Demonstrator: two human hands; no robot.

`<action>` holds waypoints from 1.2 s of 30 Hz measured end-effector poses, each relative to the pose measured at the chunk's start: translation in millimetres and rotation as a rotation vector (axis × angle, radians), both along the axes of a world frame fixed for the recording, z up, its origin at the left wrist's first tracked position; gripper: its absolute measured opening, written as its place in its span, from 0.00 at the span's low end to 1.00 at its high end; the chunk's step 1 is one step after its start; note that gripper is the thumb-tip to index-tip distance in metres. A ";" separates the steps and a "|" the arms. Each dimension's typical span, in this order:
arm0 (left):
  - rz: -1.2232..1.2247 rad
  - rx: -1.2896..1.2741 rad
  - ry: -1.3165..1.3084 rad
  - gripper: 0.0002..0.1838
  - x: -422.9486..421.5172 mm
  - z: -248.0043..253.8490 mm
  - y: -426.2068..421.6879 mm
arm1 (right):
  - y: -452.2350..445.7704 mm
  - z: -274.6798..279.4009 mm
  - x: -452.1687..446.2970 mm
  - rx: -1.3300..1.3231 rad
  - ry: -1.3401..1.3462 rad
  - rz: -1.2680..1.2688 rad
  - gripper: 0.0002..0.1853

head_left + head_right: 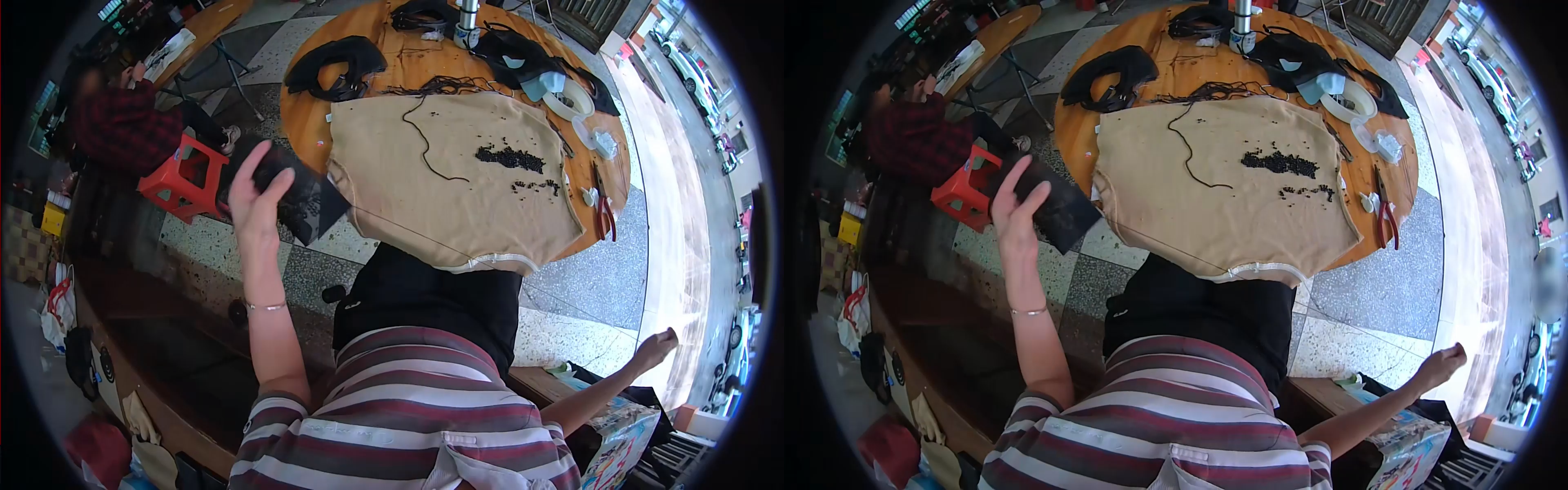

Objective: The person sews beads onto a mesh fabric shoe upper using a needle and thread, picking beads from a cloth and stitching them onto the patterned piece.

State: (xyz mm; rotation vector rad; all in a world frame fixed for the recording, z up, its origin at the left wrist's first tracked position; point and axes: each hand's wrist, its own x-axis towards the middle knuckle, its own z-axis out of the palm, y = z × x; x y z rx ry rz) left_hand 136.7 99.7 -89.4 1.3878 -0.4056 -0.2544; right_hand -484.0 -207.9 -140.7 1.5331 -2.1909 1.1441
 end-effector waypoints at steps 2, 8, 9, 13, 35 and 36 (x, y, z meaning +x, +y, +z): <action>-0.234 0.088 -0.050 0.32 10.1 -5.1 -16.5 | -5.6 -12.4 -6.5 0.055 0.146 0.126 0.12; -0.590 0.453 -0.329 0.43 22.3 -15.8 -88.3 | 36.1 33.6 212.0 0.104 -0.091 0.980 0.10; -0.516 0.615 -0.498 0.44 28.4 -29.0 -98.8 | 43.4 33.1 249.9 0.072 -0.062 1.053 0.11; -0.306 1.014 -0.840 0.43 20.7 -32.4 -110.2 | 50.5 14.8 337.3 0.220 -0.125 1.309 0.05; -0.539 0.391 -0.748 0.06 -64.9 -80.8 -186.6 | 35.2 -18.4 393.7 0.454 -0.073 1.422 0.06; -0.534 0.387 -0.748 0.06 -64.8 -81.8 -186.8 | 34.6 -17.9 394.5 0.456 -0.063 1.425 0.06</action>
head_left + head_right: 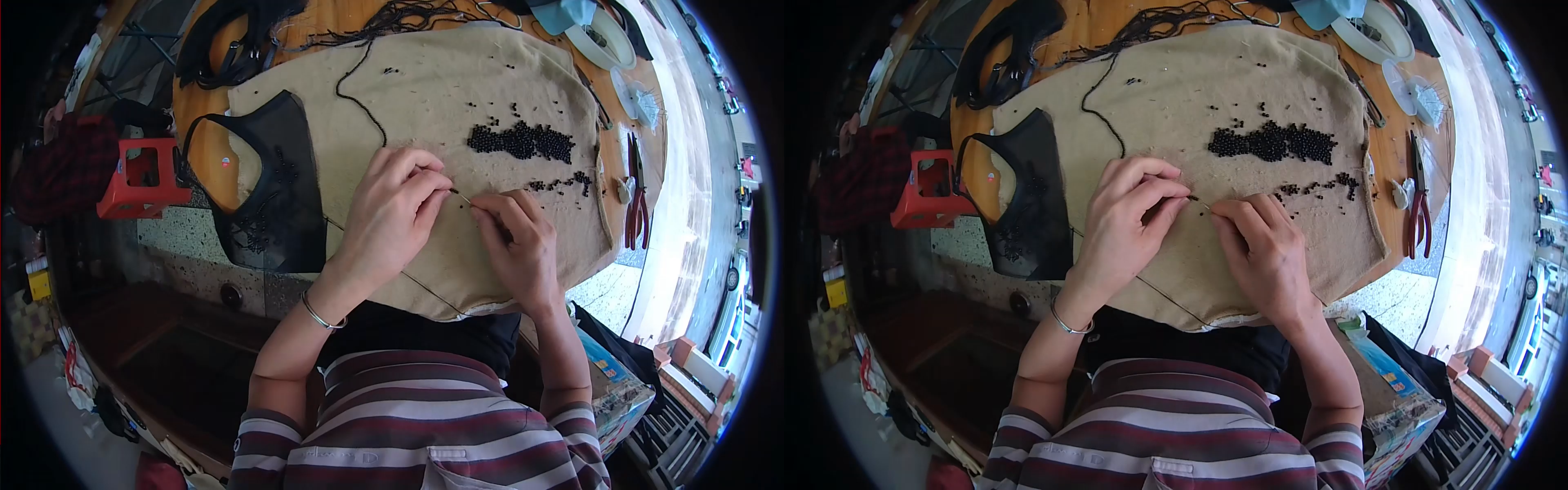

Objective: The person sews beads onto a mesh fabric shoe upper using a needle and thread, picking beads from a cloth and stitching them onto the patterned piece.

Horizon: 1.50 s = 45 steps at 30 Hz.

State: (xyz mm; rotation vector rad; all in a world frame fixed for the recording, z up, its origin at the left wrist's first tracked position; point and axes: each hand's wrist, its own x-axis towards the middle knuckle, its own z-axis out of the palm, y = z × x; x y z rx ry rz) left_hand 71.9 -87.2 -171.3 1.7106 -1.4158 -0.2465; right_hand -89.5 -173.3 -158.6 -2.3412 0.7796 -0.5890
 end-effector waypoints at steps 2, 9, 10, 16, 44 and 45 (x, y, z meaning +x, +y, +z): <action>0.005 -0.008 0.000 0.06 -0.4 -1.8 -0.5 | -0.4 -0.5 0.5 -0.005 0.006 0.010 0.06; 0.005 -0.007 -0.012 0.06 0.5 -2.0 0.1 | 0.5 -1.8 1.5 0.004 0.014 0.005 0.06; 0.006 -0.010 -0.015 0.06 0.6 -2.2 0.0 | 0.8 -1.4 1.9 0.004 0.019 0.002 0.06; 0.004 -0.018 -0.025 0.06 0.9 -3.6 -0.1 | 0.4 -1.6 3.0 0.018 0.008 0.005 0.06; -0.067 0.059 0.042 0.07 10.6 3.1 14.9 | -2.6 3.0 5.7 -0.021 0.045 0.076 0.05; -0.068 0.059 0.042 0.07 10.1 2.4 14.8 | -2.7 3.7 5.3 -0.030 0.048 0.081 0.05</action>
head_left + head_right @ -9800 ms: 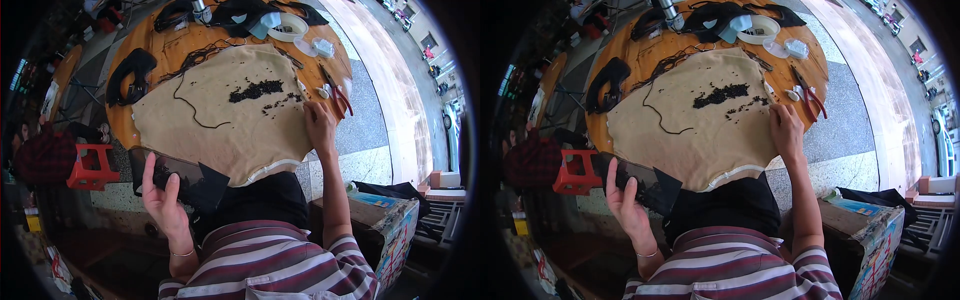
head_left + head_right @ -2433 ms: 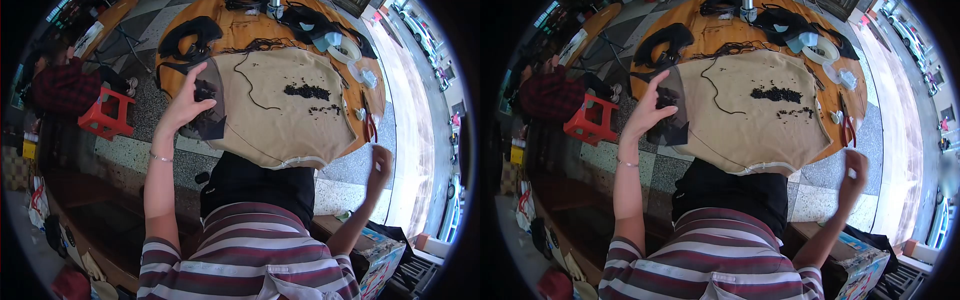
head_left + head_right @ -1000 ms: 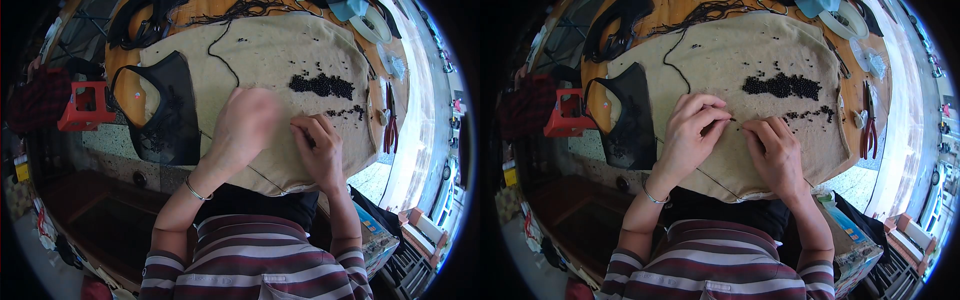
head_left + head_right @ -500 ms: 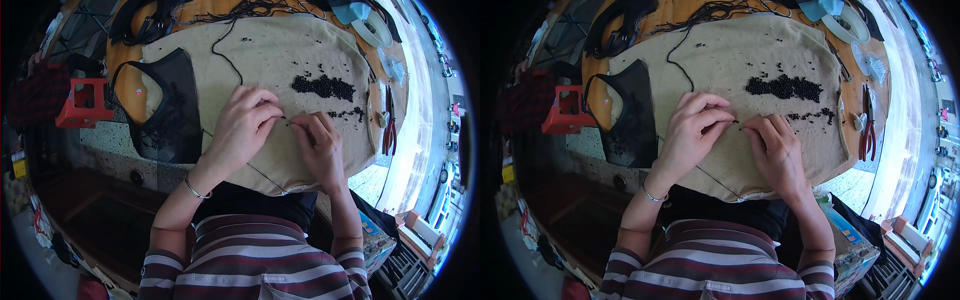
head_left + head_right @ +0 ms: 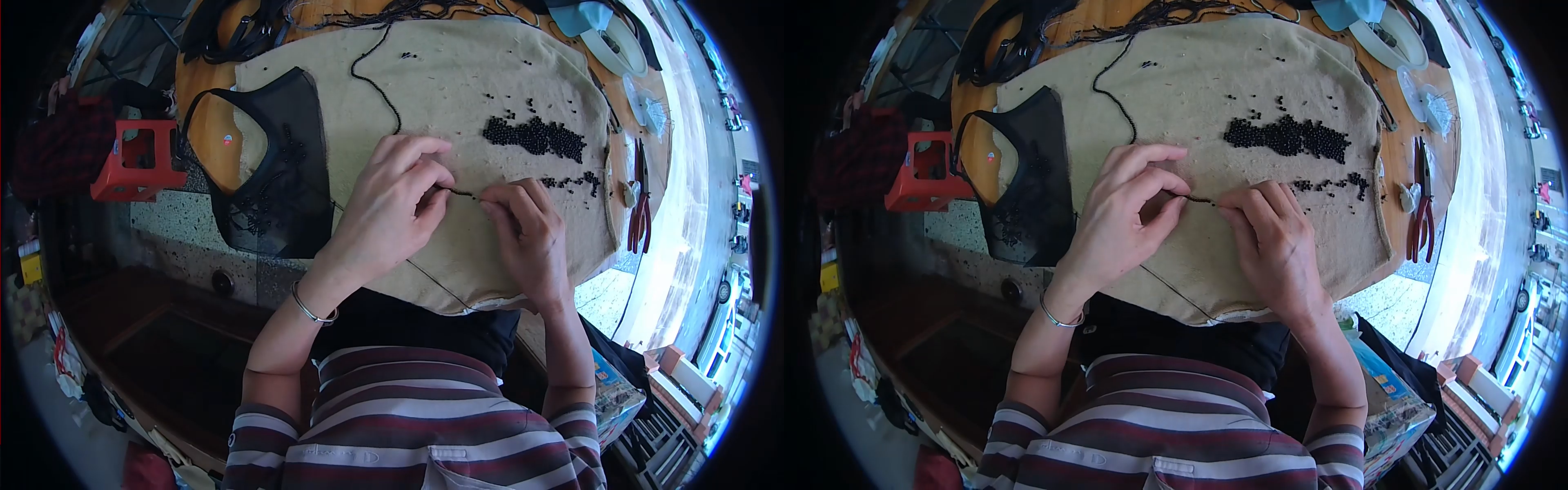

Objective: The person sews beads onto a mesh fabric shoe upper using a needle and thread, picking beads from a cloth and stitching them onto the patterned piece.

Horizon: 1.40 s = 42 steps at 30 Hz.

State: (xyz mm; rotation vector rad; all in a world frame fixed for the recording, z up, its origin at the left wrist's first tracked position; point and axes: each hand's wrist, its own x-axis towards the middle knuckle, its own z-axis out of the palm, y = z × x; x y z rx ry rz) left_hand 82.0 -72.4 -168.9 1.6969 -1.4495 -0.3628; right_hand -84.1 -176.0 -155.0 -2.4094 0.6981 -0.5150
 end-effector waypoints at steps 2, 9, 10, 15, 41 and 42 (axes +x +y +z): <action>0.000 0.000 -0.006 0.07 -0.1 0.0 -0.3 | -0.4 -0.2 -1.4 -0.007 0.001 0.004 0.05; 0.000 0.002 0.008 0.05 -0.5 -1.3 -0.2 | -0.3 -1.1 -2.4 -0.029 0.002 0.017 0.05; 0.000 0.000 0.003 0.05 -0.4 -1.8 0.0 | -0.1 -1.4 -2.2 -0.036 0.000 0.020 0.05; 0.002 -0.010 0.000 0.05 -0.4 -2.7 -0.3 | 0.3 0.1 -1.4 -0.018 0.011 0.012 0.05; 0.005 -0.035 -0.010 0.05 -0.1 -4.3 -0.3 | 0.2 -3.5 4.3 0.102 -0.054 0.013 0.08; 0.006 -0.037 -0.011 0.05 -0.1 -4.5 -0.3 | 0.3 -3.0 4.6 0.104 -0.055 0.014 0.08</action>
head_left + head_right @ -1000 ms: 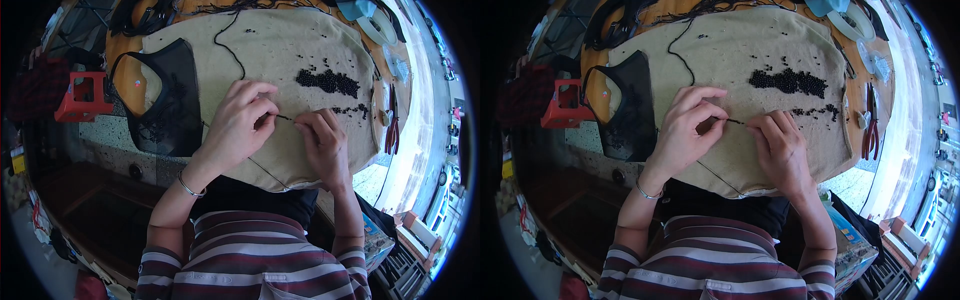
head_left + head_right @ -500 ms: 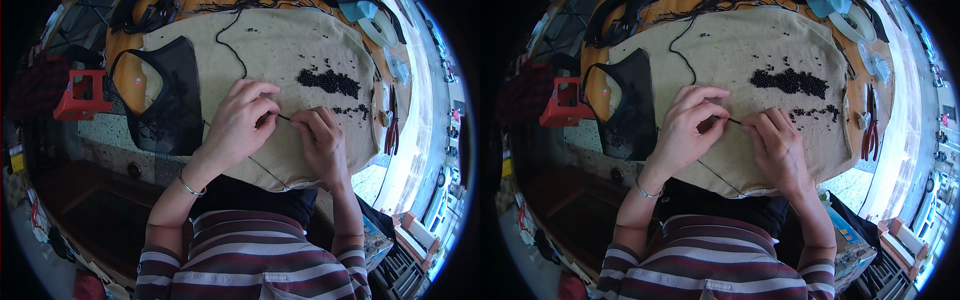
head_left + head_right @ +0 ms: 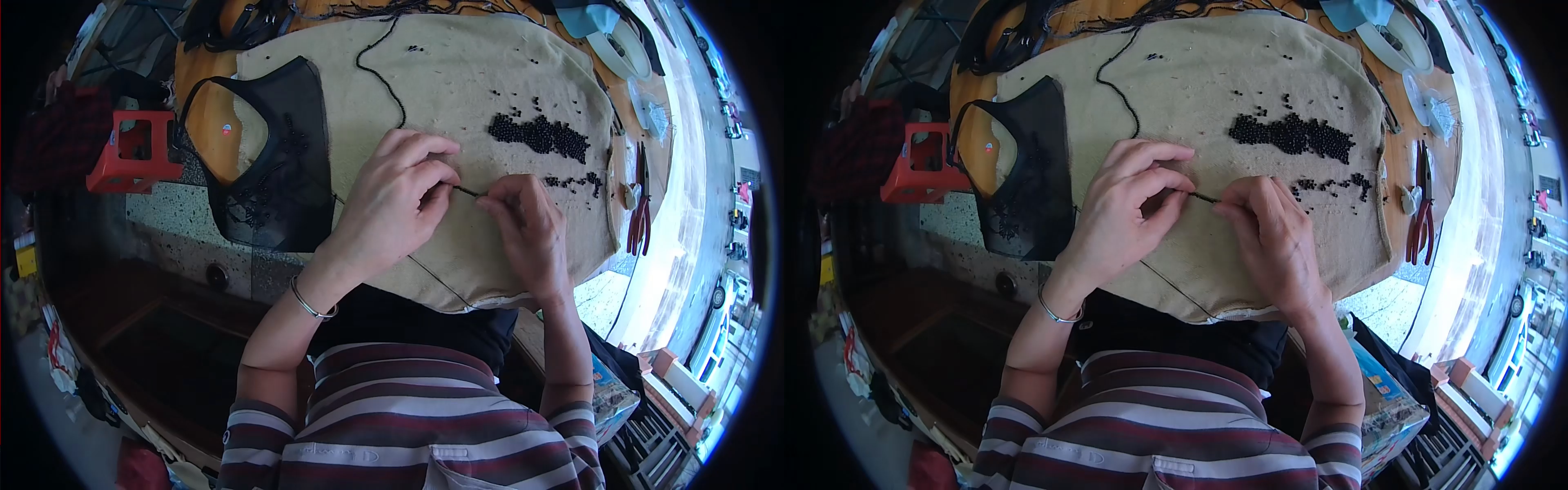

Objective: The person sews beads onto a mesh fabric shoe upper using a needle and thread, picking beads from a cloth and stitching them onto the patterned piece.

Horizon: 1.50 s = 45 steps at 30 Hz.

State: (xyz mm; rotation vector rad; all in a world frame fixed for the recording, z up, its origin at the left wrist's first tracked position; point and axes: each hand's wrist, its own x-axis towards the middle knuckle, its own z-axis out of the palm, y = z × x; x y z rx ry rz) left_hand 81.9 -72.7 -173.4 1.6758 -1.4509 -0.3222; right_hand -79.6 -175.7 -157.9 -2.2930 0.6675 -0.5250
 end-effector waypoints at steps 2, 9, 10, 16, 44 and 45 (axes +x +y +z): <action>-0.001 0.004 -0.005 0.04 0.0 0.7 0.0 | 0.3 -0.1 0.2 0.001 -0.001 -0.004 0.09; 0.000 0.012 -0.014 0.04 -0.6 0.5 0.2 | 1.6 -4.4 2.7 -0.016 -0.006 -0.020 0.10; -0.001 0.013 -0.011 0.04 -0.6 0.4 0.1 | 1.6 -4.3 2.7 -0.022 -0.012 -0.022 0.10; -0.003 0.007 -0.022 0.04 -0.3 -0.2 -0.4 | 1.5 -1.8 -1.7 0.016 0.003 -0.034 0.10; 0.045 0.031 0.062 0.06 -2.1 2.0 -1.3 | 0.7 0.7 3.9 -0.262 0.099 0.235 0.21; 0.050 0.040 0.056 0.06 -2.3 1.4 -0.9 | 2.2 1.2 3.8 -0.299 0.104 0.252 0.21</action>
